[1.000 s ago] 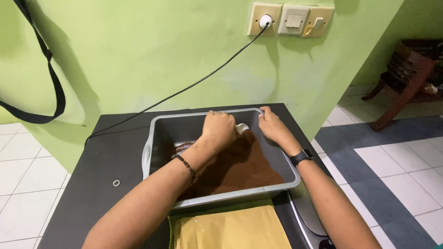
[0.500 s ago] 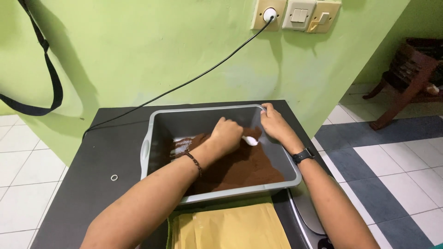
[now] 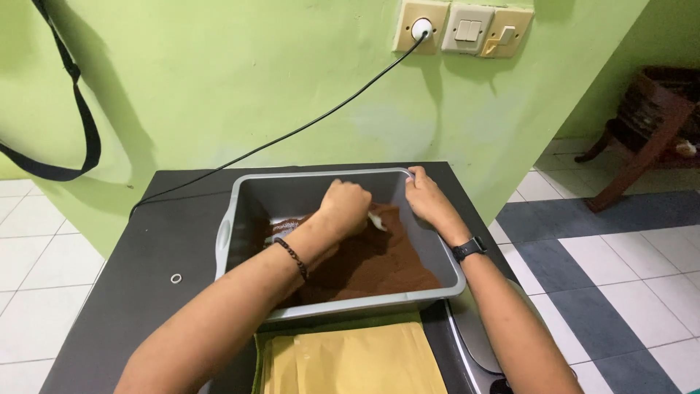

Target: The person scoops brown powder from a metal tray into small yellow pouches one at a time, then stacks the filled pouches on a green cloth. The person also uses a small white scoop to level the powder in the tray.

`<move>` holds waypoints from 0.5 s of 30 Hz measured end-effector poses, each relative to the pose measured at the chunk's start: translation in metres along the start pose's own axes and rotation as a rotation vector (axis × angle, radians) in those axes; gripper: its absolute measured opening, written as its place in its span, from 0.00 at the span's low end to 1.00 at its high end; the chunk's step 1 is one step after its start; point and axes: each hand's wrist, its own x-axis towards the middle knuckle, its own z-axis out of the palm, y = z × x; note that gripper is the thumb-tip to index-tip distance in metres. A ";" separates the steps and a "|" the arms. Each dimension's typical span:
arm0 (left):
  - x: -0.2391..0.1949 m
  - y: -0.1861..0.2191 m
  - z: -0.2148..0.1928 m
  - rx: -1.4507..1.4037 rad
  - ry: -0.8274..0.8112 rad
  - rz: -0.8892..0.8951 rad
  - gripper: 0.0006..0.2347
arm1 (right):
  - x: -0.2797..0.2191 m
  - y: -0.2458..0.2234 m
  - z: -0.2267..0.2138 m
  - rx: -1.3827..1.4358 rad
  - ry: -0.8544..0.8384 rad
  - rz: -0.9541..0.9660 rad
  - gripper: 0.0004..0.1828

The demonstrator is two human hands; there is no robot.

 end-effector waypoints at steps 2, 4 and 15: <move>0.000 0.008 -0.035 0.002 0.020 -0.005 0.08 | 0.015 0.017 0.006 -0.003 0.003 -0.008 0.27; 0.009 0.014 -0.042 -0.001 0.040 -0.015 0.09 | 0.020 0.018 0.006 -0.012 0.002 -0.018 0.27; 0.005 0.011 -0.045 0.014 0.071 0.048 0.08 | -0.001 0.000 0.001 -0.079 -0.007 -0.050 0.27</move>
